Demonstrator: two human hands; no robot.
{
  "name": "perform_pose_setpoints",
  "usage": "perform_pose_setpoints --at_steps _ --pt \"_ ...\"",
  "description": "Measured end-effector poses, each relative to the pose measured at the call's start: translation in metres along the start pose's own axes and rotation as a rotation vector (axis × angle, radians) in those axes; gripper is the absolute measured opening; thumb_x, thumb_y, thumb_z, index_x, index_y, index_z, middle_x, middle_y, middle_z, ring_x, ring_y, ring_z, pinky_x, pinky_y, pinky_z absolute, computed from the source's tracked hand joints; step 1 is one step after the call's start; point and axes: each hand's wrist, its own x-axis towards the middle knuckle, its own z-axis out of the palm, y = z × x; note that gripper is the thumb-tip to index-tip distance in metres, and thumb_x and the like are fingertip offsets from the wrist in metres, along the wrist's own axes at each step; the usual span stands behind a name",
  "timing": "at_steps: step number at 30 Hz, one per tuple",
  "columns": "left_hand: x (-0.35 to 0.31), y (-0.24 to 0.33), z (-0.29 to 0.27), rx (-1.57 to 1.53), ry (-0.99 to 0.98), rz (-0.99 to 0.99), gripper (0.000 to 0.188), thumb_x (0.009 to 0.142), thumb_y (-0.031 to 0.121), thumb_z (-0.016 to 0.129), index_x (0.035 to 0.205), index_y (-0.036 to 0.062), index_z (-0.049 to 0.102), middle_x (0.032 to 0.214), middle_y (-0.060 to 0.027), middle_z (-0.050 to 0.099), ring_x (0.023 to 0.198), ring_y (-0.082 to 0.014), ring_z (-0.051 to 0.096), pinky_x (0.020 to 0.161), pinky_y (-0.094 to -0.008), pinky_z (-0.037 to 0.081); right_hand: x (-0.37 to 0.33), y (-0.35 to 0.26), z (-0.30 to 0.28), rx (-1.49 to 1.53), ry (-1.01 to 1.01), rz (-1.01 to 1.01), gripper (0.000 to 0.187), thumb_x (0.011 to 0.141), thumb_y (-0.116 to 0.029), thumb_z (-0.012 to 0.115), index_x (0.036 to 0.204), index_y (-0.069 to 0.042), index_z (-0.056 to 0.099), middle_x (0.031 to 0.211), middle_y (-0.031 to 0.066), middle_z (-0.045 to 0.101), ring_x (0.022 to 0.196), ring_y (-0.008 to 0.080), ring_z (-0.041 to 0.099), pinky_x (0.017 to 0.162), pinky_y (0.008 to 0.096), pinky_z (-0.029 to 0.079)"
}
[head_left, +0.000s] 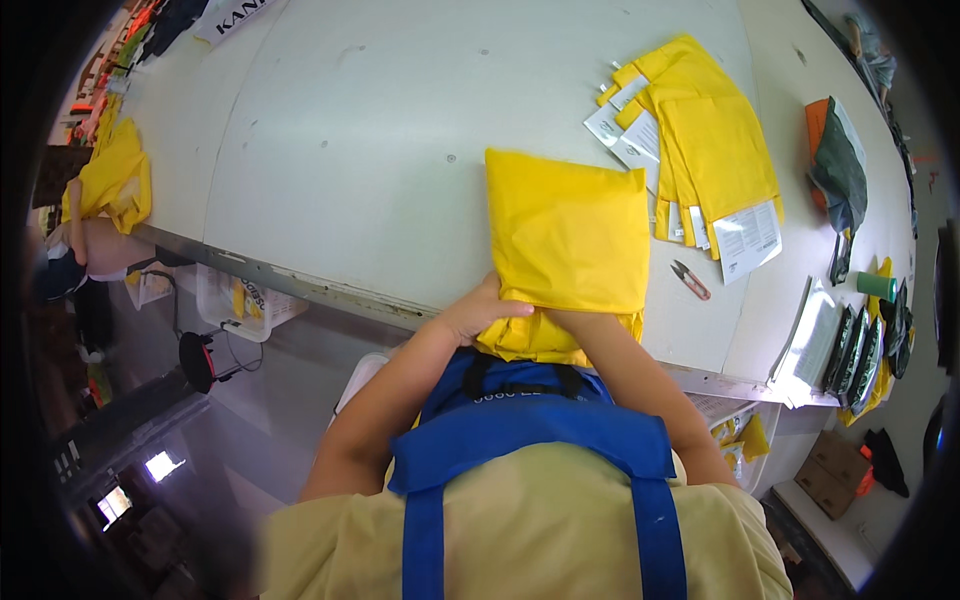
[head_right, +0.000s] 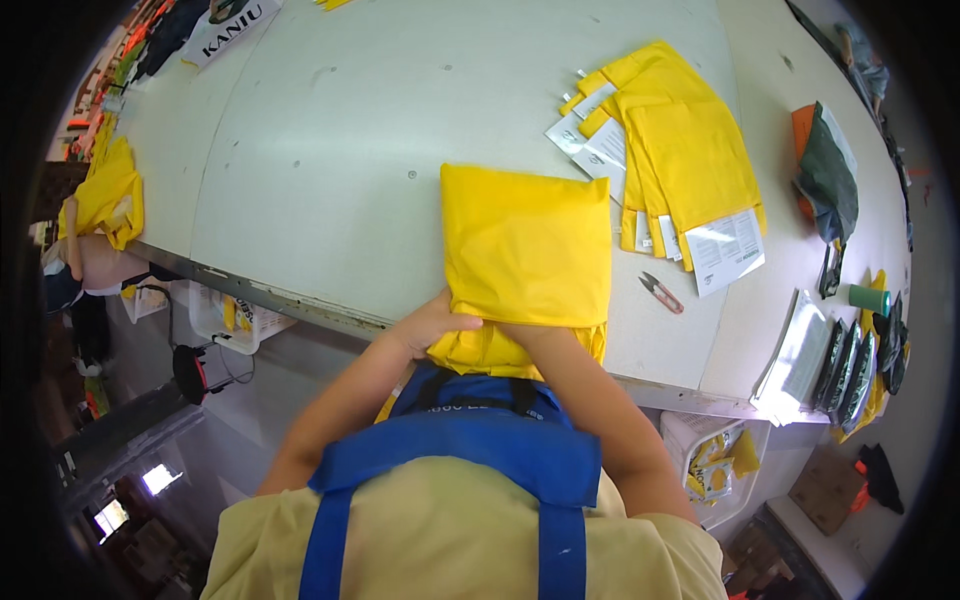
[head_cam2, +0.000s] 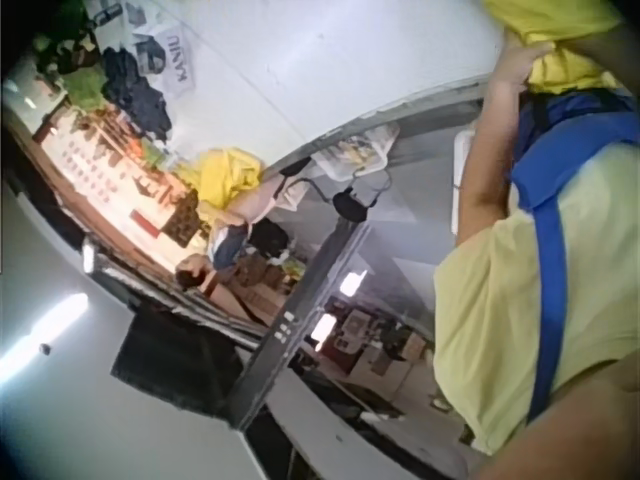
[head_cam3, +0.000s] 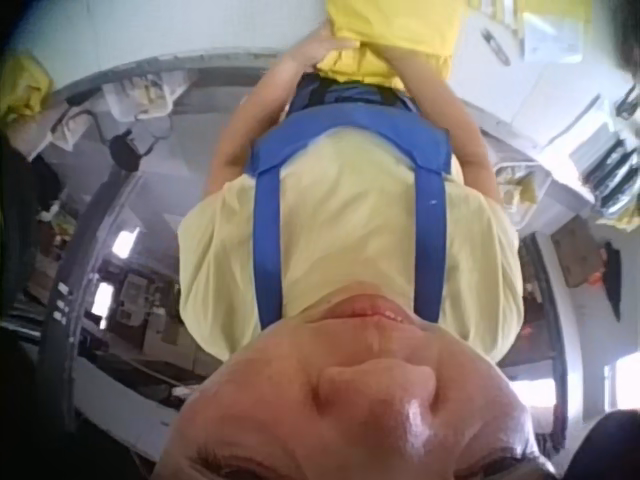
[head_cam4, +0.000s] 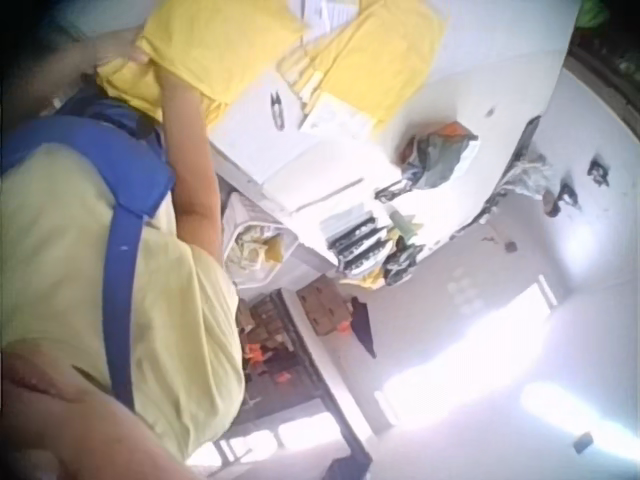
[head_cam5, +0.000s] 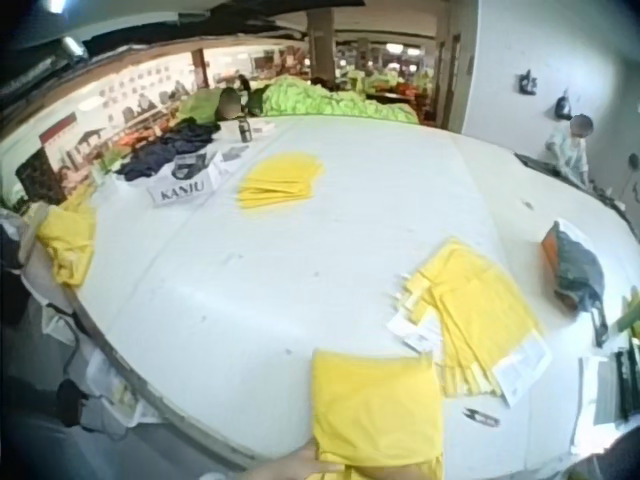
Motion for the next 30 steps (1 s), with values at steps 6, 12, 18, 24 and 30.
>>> perform_pose_setpoints --at_steps 6,12,18,24,30 --pt "0.0 -0.023 0.009 0.095 0.13 0.144 0.083 0.074 -0.004 0.061 0.146 0.005 0.02 0.141 -0.0108 0.04 0.131 -0.0219 0.038 0.108 -0.0343 0.03 0.034 -0.007 0.012 0.015 -0.022 0.04 0.049 0.087 -0.039 0.059 0.125 -0.009 0.053 0.132 0.0128 0.051 0.126 0.0282 0.043 0.109 0.0433 0.028" --pt "-0.014 -0.019 -0.014 0.211 0.155 0.137 0.084 0.068 -0.012 0.052 0.145 0.0031 0.023 0.141 -0.0111 0.039 0.132 -0.0217 0.036 0.108 -0.032 0.028 0.027 0.003 0.0 0.102 -0.1 0.059 0.048 0.087 -0.038 0.059 0.124 -0.008 0.054 0.13 0.013 0.052 0.125 0.028 0.044 0.108 0.0435 0.028" --pt "-0.024 -0.027 -0.024 0.249 0.142 0.148 0.083 0.07 -0.007 0.061 0.144 0.0021 0.025 0.141 -0.011 0.04 0.131 -0.021 0.037 0.108 -0.0323 0.029 -0.043 -0.028 -0.03 0.124 -0.312 -0.054 0.044 0.086 -0.034 0.062 0.12 -0.006 0.057 0.123 0.0141 0.056 0.12 0.0263 0.049 0.103 0.0426 0.034" --pt "-0.016 -0.008 -0.016 0.149 0.196 0.035 0.07 0.077 -0.002 0.066 0.139 0.002 0.034 0.133 -0.0108 0.05 0.124 -0.0223 0.046 0.106 -0.0346 0.034 -0.042 0.027 -0.099 0.155 0.172 0.379 0.038 0.083 -0.014 0.068 0.117 -0.001 0.058 0.1 0.0123 0.063 0.086 0.019 0.062 0.076 0.0311 0.05" --pt "-0.036 -0.035 -0.017 0.347 0.189 0.008 0.057 0.083 0.002 0.062 0.136 0.0002 0.04 0.133 -0.0109 0.051 0.123 -0.0211 0.047 0.104 -0.0346 0.037 -0.075 0.067 -0.055 1.109 -0.207 0.881 0.04 0.086 -0.02 0.067 0.117 0.002 0.058 0.107 0.0115 0.064 0.091 0.0165 0.061 0.079 0.0307 0.049"
